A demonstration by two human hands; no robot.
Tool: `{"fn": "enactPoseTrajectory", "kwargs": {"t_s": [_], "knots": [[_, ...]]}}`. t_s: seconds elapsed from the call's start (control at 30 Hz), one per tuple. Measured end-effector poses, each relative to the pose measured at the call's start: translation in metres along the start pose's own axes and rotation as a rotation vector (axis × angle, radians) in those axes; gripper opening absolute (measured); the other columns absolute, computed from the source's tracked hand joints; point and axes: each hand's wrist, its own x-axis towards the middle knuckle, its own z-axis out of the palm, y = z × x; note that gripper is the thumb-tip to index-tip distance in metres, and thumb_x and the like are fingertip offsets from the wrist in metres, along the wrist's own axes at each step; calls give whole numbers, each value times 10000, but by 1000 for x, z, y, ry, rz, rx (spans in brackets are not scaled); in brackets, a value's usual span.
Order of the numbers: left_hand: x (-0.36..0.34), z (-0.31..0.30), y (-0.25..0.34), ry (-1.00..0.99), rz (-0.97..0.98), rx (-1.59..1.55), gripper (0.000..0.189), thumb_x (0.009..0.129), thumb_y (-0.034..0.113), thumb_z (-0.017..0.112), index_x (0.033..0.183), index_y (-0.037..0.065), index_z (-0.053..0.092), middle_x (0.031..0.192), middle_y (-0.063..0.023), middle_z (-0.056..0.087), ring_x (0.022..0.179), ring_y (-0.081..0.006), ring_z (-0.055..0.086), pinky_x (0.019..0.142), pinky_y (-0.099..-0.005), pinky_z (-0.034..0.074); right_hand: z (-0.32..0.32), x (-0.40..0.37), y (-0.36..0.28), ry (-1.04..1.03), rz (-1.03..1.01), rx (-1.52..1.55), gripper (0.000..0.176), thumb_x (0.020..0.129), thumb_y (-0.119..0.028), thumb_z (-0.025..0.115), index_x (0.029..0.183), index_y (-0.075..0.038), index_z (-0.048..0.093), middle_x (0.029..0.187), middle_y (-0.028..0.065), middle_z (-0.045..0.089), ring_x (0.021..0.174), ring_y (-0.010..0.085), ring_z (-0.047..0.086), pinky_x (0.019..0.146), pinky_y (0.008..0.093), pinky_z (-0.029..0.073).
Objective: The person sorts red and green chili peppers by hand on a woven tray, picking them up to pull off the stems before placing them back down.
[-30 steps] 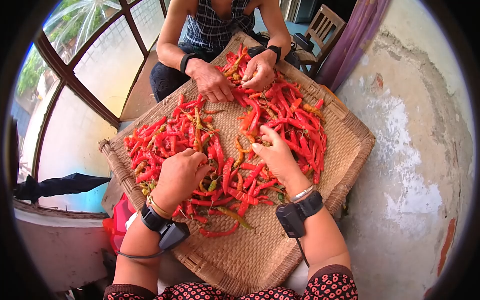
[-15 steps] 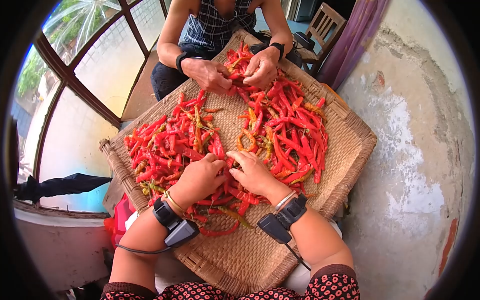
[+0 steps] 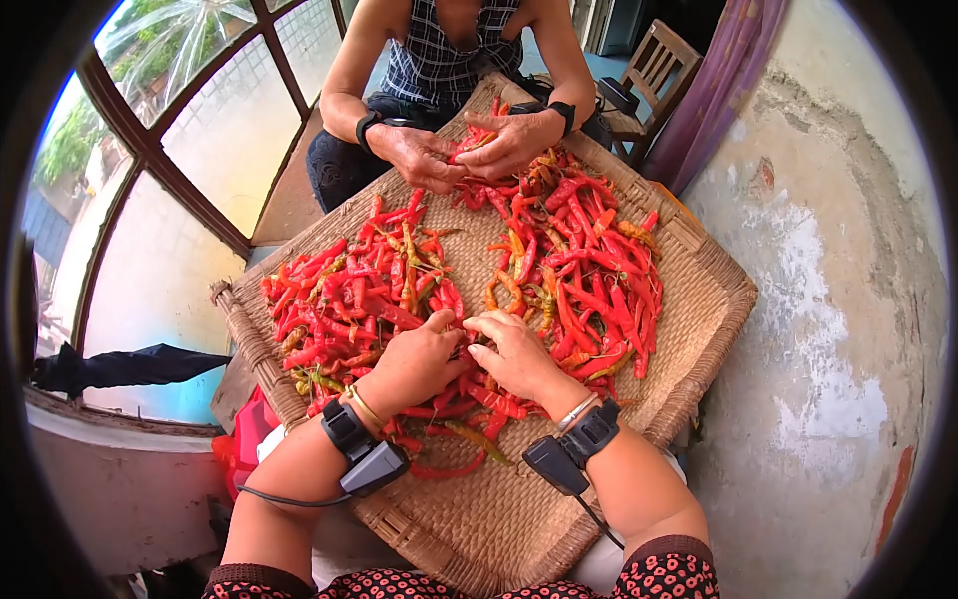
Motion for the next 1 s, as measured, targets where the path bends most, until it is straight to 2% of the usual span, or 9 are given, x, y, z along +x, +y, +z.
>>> {"fn": "enactPoseTrajectory", "kwargs": {"t_s": [0.13,0.3,0.43,0.5,0.7,0.83,0.9,0.93,1.0], "knots": [[3,6,-5,-40,86,-316,405,740,168,665,1090,-18,584,1183,-184,524,1043,-331,549,878,-387,462,1,0,3,10,3,27,363,811,-130,589,1149,-4,549,1102,137,558,1053,270,526,903,355,418],[0,4,4,132,201,-476,400,731,172,670,1058,-38,576,1182,-211,514,1056,-352,541,877,-393,463,-14,1,-19,1,234,719,324,880,-101,560,1176,25,529,1046,63,589,939,120,560,820,258,462],[-12,-11,24,128,223,-488,489,718,138,691,1143,-7,496,1274,-190,436,1021,-345,560,828,-399,485,-29,-2,-20,1,284,839,260,866,-63,556,1117,8,554,1021,42,602,897,95,564,792,237,476],[-14,-6,26,110,301,-496,460,744,53,682,1169,27,508,1241,-162,433,763,-190,611,651,-287,521,-24,-3,-18,68,255,817,194,858,-47,557,1044,3,578,955,37,614,841,91,571,763,234,483],[-15,-1,22,71,359,-391,206,752,101,667,926,29,583,914,-124,582,777,-287,613,653,-364,506,-44,-5,-32,260,213,767,103,862,-26,552,941,-6,615,830,25,609,735,68,564,648,194,474],[-19,-9,26,-78,279,-316,122,781,121,627,852,32,583,727,-144,598,733,-316,613,627,-377,489,-65,-8,-35,-1,311,640,119,848,-6,546,945,-12,616,760,23,602,636,51,539,575,174,433],[-19,-13,26,-23,226,-360,119,783,114,626,851,28,579,724,-150,596,708,-329,607,628,-375,490,-63,-5,-26,5,230,707,247,840,8,541,1084,-7,579,880,50,605,789,98,580,701,224,475],[-18,-15,24,35,172,-398,117,785,107,624,851,24,575,720,-155,594,684,-342,602,630,-374,490,-52,-1,-30,216,96,850,414,833,19,538,1243,-1,480,1090,84,566,1028,167,545,871,297,453],[-15,-21,19,153,145,-563,64,865,82,568,871,18,559,708,-87,600,658,-182,608,605,-292,486,-50,0,-32,300,99,732,470,832,13,547,1287,2,429,1175,90,521,1111,185,495,922,311,422]]}}
